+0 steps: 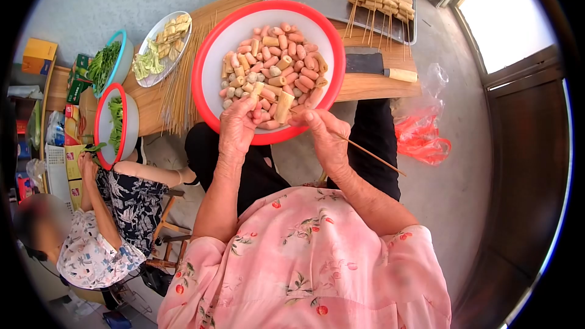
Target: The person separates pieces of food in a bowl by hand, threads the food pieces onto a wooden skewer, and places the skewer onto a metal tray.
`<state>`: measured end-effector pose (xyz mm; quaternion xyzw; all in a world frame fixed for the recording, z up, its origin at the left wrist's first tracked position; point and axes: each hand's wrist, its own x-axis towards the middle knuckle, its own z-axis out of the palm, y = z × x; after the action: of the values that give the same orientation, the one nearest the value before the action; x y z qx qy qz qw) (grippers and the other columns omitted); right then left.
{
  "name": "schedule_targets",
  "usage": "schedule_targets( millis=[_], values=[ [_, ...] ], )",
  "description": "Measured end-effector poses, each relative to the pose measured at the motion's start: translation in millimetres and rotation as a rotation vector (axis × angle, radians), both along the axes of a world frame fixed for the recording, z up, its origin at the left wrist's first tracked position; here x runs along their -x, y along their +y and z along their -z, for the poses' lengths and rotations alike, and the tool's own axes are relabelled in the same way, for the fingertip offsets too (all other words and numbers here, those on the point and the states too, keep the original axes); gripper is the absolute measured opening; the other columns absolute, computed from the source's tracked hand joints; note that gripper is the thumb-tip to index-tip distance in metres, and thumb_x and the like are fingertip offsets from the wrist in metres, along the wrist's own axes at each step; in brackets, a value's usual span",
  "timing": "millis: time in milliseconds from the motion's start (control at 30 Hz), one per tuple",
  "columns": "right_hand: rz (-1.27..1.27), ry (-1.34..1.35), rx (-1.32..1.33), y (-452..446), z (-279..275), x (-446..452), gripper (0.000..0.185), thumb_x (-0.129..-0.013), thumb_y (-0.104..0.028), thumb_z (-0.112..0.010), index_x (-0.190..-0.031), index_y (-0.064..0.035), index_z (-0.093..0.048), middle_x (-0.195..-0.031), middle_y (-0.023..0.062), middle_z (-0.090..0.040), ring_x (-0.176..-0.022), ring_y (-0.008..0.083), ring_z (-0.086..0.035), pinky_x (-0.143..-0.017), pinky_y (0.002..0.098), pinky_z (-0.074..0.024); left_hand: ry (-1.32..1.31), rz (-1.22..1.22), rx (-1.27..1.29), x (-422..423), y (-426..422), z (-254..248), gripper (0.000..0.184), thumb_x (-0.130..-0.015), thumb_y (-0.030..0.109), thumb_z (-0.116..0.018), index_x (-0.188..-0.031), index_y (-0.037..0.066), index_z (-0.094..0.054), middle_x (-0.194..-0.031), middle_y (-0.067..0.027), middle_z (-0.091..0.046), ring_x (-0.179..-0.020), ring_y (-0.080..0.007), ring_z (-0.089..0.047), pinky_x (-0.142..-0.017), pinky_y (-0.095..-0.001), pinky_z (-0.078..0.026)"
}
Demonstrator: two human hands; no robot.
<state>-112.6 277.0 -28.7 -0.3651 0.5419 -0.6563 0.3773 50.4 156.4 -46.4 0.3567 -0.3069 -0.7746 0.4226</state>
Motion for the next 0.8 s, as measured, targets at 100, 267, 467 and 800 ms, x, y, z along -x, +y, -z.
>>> schedule_targets(
  millis=[100,267,467,800],
  values=[
    [0.000,0.022,-0.017,0,0,0,0.038,-0.093,-0.031,-0.055,-0.091,0.0064,-0.064,-0.084,0.0126,-0.068,-0.081,0.0198,-0.066,-0.079,0.0297,-0.0508,-0.008,-0.003,0.012,0,1,-2,0.015,-0.085,0.006,-0.060,-0.098,-0.002,-0.062,-0.079,-0.0060,-0.060,-0.061,-0.0108,-0.051,-0.059,-0.0237,-0.045],
    [0.006,0.101,-0.030,-2,-6,0,0.038,-0.093,-0.031,-0.055,-0.088,0.0050,-0.065,-0.084,0.0119,-0.069,-0.080,0.0178,-0.066,-0.078,0.0276,-0.0500,0.003,-0.011,0.000,4,3,-11,0.010,-0.083,0.004,-0.059,-0.084,-0.005,-0.063,-0.072,-0.0047,-0.058,-0.057,-0.0101,-0.049,-0.055,-0.0216,-0.042],
    [-0.025,0.324,0.073,3,-17,-8,0.034,-0.091,-0.030,-0.057,-0.087,0.0016,-0.066,-0.085,0.0113,-0.068,-0.080,0.0185,-0.065,-0.075,0.0270,-0.0501,0.081,0.031,-0.032,-3,0,-5,0.011,-0.087,0.013,-0.061,-0.093,0.003,-0.061,-0.077,-0.0035,-0.059,-0.061,-0.0113,-0.051,-0.060,-0.0269,-0.046],
    [-0.373,0.088,0.093,22,-13,3,0.029,-0.091,0.001,-0.050,-0.119,-0.0010,-0.057,-0.105,0.0110,-0.064,-0.089,0.0213,-0.065,-0.082,0.0313,-0.0512,0.243,0.035,-0.106,-10,-11,6,0.018,-0.089,0.023,-0.062,-0.092,0.005,-0.059,-0.074,-0.0023,-0.055,-0.065,-0.0117,-0.052,-0.056,-0.0251,-0.044]
  ],
)
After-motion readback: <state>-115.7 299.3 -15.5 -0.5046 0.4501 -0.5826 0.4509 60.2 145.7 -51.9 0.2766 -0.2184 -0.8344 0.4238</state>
